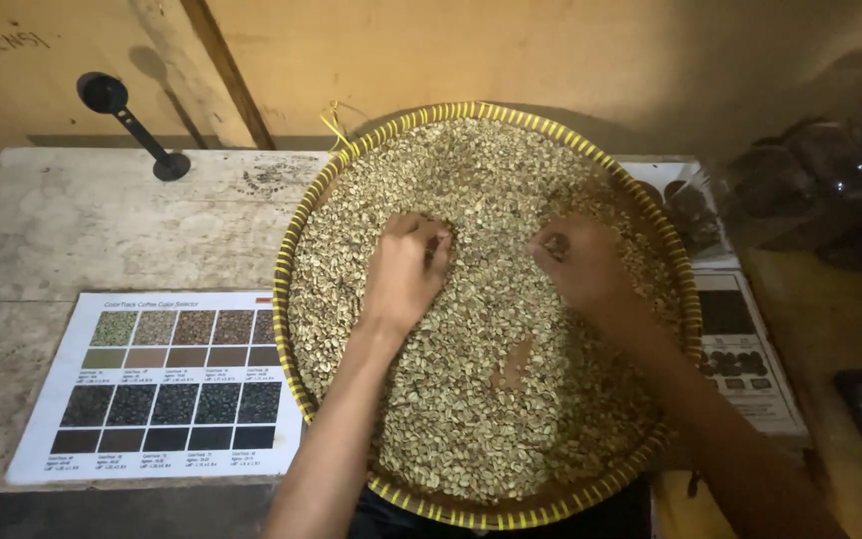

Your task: The person sorts green coffee beans in a large woven basket by hand, picking out unwanted items and discarding them. The person repeatedly sifts through the beans with both hands to separate the good beans from the debris.

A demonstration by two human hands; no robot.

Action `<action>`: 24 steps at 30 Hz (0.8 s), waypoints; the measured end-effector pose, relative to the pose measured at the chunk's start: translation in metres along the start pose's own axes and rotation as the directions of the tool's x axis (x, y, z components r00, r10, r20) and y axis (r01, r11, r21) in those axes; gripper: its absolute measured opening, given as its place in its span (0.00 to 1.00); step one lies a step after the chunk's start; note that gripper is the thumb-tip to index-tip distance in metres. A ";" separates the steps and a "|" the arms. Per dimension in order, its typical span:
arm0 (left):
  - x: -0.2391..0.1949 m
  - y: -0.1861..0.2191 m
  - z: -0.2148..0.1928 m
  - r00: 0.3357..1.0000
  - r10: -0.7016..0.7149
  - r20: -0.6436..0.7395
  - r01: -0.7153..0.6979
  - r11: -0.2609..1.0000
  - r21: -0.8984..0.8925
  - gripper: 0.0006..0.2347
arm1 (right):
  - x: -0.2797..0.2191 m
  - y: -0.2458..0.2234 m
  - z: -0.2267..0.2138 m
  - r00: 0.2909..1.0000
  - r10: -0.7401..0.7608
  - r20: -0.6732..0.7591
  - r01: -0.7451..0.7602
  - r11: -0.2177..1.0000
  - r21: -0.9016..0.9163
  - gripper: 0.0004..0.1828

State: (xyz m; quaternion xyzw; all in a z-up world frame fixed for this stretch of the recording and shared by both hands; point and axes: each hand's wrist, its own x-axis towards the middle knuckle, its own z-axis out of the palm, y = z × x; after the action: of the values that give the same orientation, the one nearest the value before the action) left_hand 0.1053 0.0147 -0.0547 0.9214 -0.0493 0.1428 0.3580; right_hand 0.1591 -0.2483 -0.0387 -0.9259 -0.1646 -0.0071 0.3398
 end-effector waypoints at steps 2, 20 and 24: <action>-0.001 0.001 0.000 1.000 0.007 -0.006 -0.007 1.000 0.000 0.06 | -0.006 -0.008 -0.011 1.000 0.015 -0.021 -0.014 0.999 0.048 0.10; 0.044 0.026 0.023 0.992 0.051 0.116 -0.057 0.997 0.052 0.10 | 0.043 0.205 -0.209 0.968 -0.100 -0.229 -0.028 0.868 -0.497 0.15; 0.049 0.032 0.024 0.980 -0.071 0.188 0.057 0.995 0.080 0.03 | 0.038 0.186 -0.212 0.983 -0.009 -0.182 -0.079 0.878 -0.471 0.17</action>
State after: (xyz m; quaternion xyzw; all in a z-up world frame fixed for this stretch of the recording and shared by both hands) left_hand 0.1517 -0.0245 -0.0367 0.9447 -0.0485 0.0439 0.3214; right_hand 0.2732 -0.5042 0.0120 -0.9794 -0.1099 -0.1243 0.1151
